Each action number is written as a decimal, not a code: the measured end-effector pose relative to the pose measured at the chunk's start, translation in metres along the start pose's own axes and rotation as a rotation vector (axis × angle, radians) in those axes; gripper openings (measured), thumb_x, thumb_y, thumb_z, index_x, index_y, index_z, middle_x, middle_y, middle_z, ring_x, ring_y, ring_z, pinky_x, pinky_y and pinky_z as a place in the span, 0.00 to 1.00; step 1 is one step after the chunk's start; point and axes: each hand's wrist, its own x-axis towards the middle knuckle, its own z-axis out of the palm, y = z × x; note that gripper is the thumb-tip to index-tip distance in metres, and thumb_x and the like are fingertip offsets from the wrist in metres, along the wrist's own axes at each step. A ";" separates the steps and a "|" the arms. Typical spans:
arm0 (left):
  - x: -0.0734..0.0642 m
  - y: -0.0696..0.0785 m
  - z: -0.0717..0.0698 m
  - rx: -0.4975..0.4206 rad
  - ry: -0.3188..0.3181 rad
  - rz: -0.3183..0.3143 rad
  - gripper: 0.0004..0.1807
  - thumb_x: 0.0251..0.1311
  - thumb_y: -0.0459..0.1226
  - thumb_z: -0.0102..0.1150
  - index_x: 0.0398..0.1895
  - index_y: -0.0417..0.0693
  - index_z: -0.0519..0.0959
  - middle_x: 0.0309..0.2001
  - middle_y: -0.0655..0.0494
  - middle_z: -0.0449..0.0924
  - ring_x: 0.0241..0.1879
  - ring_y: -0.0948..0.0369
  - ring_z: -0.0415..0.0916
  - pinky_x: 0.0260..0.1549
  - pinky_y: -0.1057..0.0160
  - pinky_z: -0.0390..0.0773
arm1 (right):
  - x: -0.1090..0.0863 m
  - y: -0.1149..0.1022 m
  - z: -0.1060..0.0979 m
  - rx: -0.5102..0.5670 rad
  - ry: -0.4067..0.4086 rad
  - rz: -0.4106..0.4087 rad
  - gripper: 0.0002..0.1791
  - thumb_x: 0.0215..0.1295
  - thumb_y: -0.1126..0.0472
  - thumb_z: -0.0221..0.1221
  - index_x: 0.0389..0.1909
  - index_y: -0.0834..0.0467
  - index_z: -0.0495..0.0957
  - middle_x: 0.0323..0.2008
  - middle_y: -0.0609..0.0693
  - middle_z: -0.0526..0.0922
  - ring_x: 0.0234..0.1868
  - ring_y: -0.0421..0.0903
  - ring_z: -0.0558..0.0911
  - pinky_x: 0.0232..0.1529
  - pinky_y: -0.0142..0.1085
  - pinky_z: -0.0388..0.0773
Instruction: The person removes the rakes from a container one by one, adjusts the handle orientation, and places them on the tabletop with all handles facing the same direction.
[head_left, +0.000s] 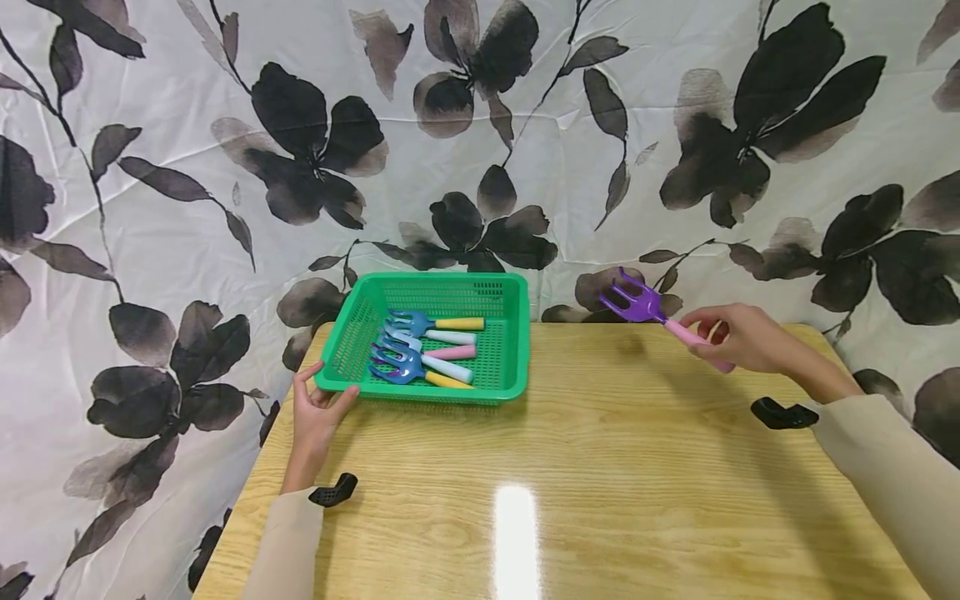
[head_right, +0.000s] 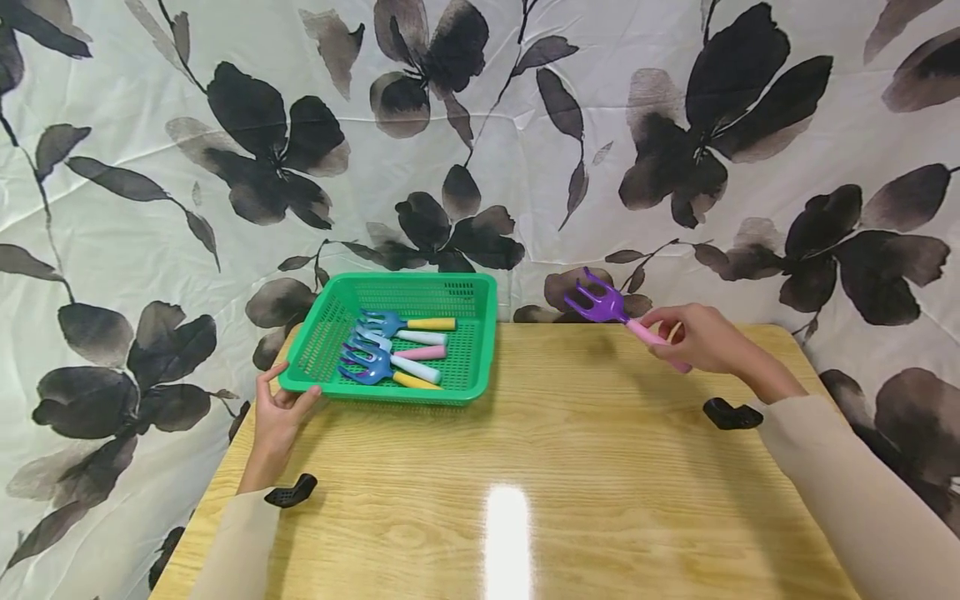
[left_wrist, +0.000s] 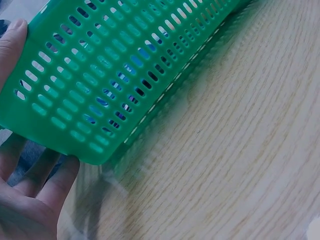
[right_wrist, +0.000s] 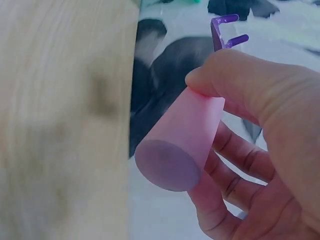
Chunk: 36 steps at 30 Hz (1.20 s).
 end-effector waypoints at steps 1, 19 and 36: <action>0.000 0.000 0.000 -0.002 0.004 -0.004 0.45 0.64 0.32 0.70 0.77 0.59 0.53 0.68 0.35 0.71 0.63 0.55 0.75 0.51 0.69 0.81 | -0.005 0.005 0.001 0.002 0.009 0.016 0.22 0.61 0.64 0.72 0.57 0.62 0.81 0.36 0.52 0.80 0.32 0.46 0.79 0.23 0.35 0.78; -0.009 0.021 0.004 -0.027 0.030 -0.007 0.45 0.62 0.27 0.70 0.76 0.53 0.54 0.65 0.35 0.74 0.58 0.62 0.78 0.49 0.70 0.81 | -0.049 0.092 0.032 -0.014 0.179 0.149 0.23 0.61 0.59 0.72 0.54 0.66 0.81 0.34 0.55 0.84 0.28 0.36 0.78 0.20 0.33 0.76; -0.004 0.009 0.005 -0.022 0.022 -0.042 0.45 0.64 0.28 0.68 0.77 0.56 0.53 0.67 0.35 0.72 0.60 0.60 0.77 0.50 0.69 0.81 | -0.060 0.126 0.054 0.028 0.140 0.352 0.32 0.65 0.51 0.69 0.57 0.73 0.75 0.38 0.66 0.84 0.34 0.52 0.80 0.25 0.35 0.77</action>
